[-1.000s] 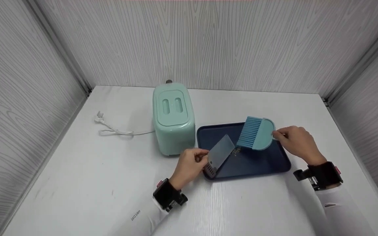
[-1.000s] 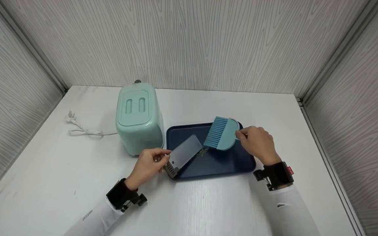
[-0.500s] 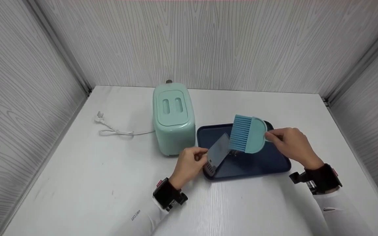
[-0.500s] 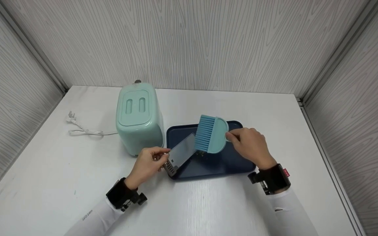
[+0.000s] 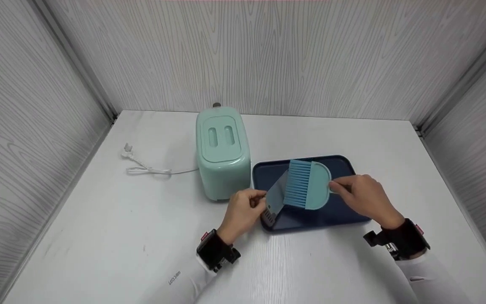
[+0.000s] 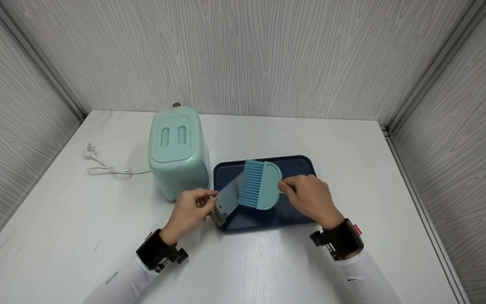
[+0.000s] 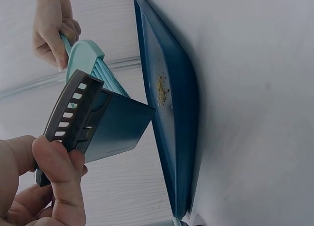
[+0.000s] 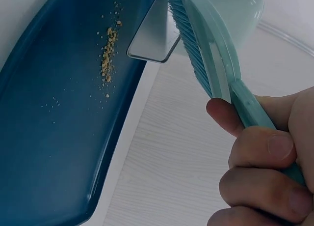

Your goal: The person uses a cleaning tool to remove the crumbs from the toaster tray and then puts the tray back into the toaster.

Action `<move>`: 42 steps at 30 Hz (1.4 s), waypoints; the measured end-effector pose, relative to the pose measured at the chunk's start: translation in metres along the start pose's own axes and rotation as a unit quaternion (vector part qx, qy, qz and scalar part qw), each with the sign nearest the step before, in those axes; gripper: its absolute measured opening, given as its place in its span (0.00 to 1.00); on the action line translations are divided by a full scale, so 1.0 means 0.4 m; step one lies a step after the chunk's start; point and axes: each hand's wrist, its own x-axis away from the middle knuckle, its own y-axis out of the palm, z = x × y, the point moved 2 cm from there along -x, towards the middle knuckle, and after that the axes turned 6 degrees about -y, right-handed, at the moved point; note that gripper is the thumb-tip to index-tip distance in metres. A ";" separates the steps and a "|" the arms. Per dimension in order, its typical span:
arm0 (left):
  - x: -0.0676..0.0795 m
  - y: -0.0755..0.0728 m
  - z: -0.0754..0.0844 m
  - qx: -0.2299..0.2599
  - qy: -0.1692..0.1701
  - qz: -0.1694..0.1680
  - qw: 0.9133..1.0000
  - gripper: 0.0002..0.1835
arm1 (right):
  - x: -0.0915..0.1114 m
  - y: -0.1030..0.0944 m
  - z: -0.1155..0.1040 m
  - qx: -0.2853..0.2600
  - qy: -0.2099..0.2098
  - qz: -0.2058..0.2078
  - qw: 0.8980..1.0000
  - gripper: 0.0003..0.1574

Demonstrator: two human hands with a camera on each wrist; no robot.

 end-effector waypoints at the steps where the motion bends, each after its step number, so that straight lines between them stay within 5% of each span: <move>1: 0.000 0.000 0.000 -0.002 0.003 0.002 1.000 0.12 | 0.001 0.003 0.000 0.004 0.002 -0.002 1.000 0.16; 42: 0.019 0.005 0.020 -0.053 0.085 0.008 0.995 0.11 | -0.009 0.015 0.056 0.106 0.037 0.042 0.993 0.17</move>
